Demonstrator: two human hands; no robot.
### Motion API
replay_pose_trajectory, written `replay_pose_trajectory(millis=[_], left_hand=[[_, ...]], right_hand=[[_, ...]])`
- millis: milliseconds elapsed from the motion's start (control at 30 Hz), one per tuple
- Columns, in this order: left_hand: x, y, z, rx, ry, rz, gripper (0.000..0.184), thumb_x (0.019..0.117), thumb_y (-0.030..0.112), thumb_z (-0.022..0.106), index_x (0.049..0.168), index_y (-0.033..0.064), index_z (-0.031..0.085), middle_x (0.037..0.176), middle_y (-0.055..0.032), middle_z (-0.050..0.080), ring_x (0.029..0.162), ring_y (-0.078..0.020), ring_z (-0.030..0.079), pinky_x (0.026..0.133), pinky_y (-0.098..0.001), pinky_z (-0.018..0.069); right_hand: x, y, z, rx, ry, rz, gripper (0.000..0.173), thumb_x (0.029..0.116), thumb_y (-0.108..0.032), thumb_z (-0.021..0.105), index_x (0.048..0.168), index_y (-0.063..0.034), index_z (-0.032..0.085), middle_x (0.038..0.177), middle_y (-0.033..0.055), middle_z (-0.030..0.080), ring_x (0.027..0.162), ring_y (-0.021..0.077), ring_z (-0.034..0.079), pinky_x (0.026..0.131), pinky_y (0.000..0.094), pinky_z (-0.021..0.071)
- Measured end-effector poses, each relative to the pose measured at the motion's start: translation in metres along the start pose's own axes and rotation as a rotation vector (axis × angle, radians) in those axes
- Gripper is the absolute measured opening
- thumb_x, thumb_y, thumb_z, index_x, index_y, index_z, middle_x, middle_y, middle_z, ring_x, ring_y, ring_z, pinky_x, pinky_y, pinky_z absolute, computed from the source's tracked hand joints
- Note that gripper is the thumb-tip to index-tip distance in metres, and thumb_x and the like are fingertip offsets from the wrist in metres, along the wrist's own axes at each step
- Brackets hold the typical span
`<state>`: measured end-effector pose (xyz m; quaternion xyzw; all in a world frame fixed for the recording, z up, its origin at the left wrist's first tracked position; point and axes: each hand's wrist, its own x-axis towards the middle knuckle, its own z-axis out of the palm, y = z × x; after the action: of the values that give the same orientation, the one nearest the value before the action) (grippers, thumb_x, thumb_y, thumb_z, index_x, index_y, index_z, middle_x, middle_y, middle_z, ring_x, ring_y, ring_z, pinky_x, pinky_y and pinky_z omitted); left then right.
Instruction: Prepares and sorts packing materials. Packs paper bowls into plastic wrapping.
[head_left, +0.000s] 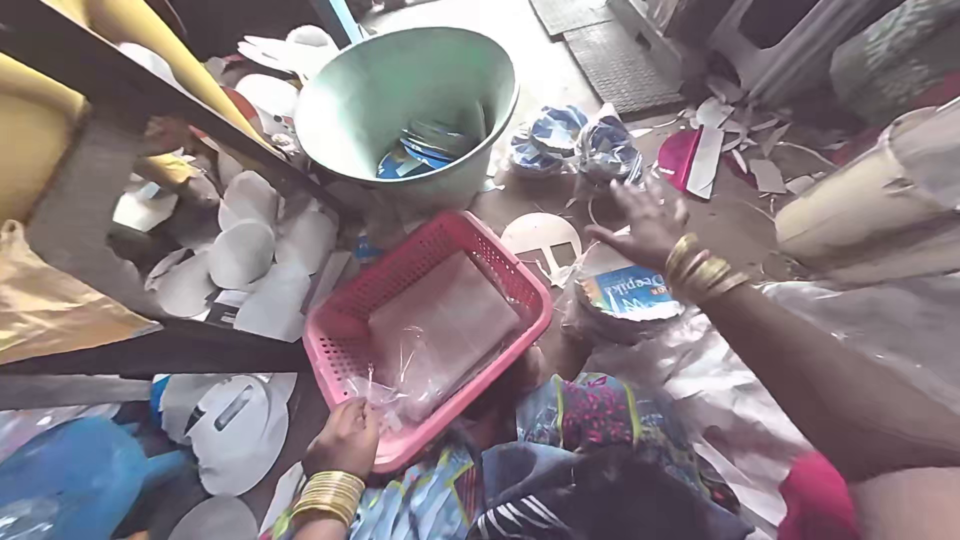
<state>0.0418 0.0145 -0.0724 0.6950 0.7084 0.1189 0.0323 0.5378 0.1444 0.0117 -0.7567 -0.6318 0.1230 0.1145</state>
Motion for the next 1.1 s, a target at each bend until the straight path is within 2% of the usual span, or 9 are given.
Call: replay_pose_trajectory(millis=[100,267,433,567,667,767,867,967,1100], left_hand=[[0.002,-0.002,0.003,0.004,0.060,0.026,0.027,0.0929,0.012,0.059,0.098,-0.0080,0.076,0.104,-0.0273,0.074,0.090,-0.0467,0.074,0.074,-0.0664,0.0564],[0.003,-0.003,0.003,-0.002,0.075,0.007,0.028,0.0899,0.014,0.060,0.096,-0.0083,0.076,0.101,-0.0264,0.075,0.089,-0.0455,0.074,0.074,-0.0636,0.0574],[0.004,-0.002,-0.003,-0.016,0.025,-0.012,0.026,0.0901,0.012,0.063,0.096,-0.0090,0.076,0.102,-0.0270,0.075,0.090,-0.0449,0.075,0.077,-0.0615,0.0579],[0.009,-0.005,-0.001,-0.029,0.057,0.006,0.025,0.0897,0.012,0.062,0.092,-0.0088,0.076,0.099,-0.0258,0.075,0.088,-0.0420,0.076,0.075,-0.0576,0.0593],[0.008,-0.008,0.000,-0.038,0.055,0.011,0.027,0.0910,0.014,0.061,0.093,-0.0082,0.076,0.102,-0.0259,0.075,0.089,-0.0424,0.075,0.076,-0.0578,0.0591],[0.007,-0.010,0.001,-0.079,0.063,0.006,0.029,0.0913,0.014,0.059,0.096,-0.0087,0.076,0.103,-0.0274,0.074,0.090,-0.0453,0.074,0.075,-0.0625,0.0573],[0.005,-0.013,0.006,-0.107,0.074,0.006,0.028,0.0918,0.013,0.059,0.097,-0.0080,0.076,0.104,-0.0274,0.074,0.091,-0.0465,0.074,0.076,-0.0660,0.0557],[0.004,-0.013,0.004,-0.124,0.063,0.016,0.027,0.0926,0.013,0.060,0.100,-0.0078,0.076,0.106,-0.0269,0.074,0.092,-0.0484,0.073,0.076,-0.0682,0.0549],[0.002,-0.015,0.005,-0.163,0.051,0.025,0.026,0.0929,0.011,0.060,0.103,-0.0078,0.075,0.109,-0.0282,0.073,0.094,-0.0497,0.072,0.078,-0.0686,0.0545]], right_hand=[[0.074,0.003,-0.003,-0.009,0.119,0.022,0.093,0.0914,-0.059,0.068,0.158,-0.0028,0.035,0.160,0.0243,0.039,0.153,0.0470,0.023,0.115,0.0764,0.0155],[0.190,0.021,0.049,-0.017,0.069,0.347,0.129,0.0780,-0.066,0.076,0.163,0.0024,0.008,0.168,0.0303,0.010,0.157,0.0468,0.007,0.121,0.0722,0.0016],[0.245,0.042,0.087,-0.063,0.082,0.527,0.141,0.0711,-0.070,0.078,0.162,0.0064,0.001,0.168,0.0332,-0.004,0.157,0.0474,-0.006,0.120,0.0717,-0.0035],[0.250,0.052,0.090,-0.165,-0.027,0.469,0.082,0.0913,-0.044,0.069,0.151,0.0059,0.042,0.160,0.0382,0.026,0.154,0.0518,0.014,0.122,0.0714,0.0027],[0.229,0.045,0.059,-0.135,-0.105,0.319,0.058,0.1004,-0.035,0.061,0.139,0.0085,0.054,0.148,0.0365,0.046,0.142,0.0518,0.041,0.115,0.0710,0.0279],[0.179,0.026,0.016,-0.058,-0.042,0.116,0.055,0.1022,-0.032,0.060,0.133,0.0126,0.056,0.147,0.0361,0.047,0.134,0.0529,0.049,0.109,0.0681,0.0382],[0.076,-0.002,-0.012,-0.060,0.082,-0.176,0.055,0.0984,-0.018,0.063,0.143,0.0117,0.050,0.155,0.0346,0.040,0.143,0.0509,0.042,0.115,0.0659,0.0333],[-0.029,-0.009,-0.012,-0.139,0.166,-0.426,0.053,0.0887,-0.016,0.067,0.132,0.0124,0.060,0.153,0.0339,0.044,0.144,0.0512,0.041,0.114,0.0712,0.0298],[-0.111,-0.026,-0.004,-0.262,-0.168,-0.279,0.066,0.0903,-0.024,0.071,0.147,0.0035,0.052,0.163,0.0285,0.031,0.150,0.0509,0.031,0.114,0.0778,0.0195]])
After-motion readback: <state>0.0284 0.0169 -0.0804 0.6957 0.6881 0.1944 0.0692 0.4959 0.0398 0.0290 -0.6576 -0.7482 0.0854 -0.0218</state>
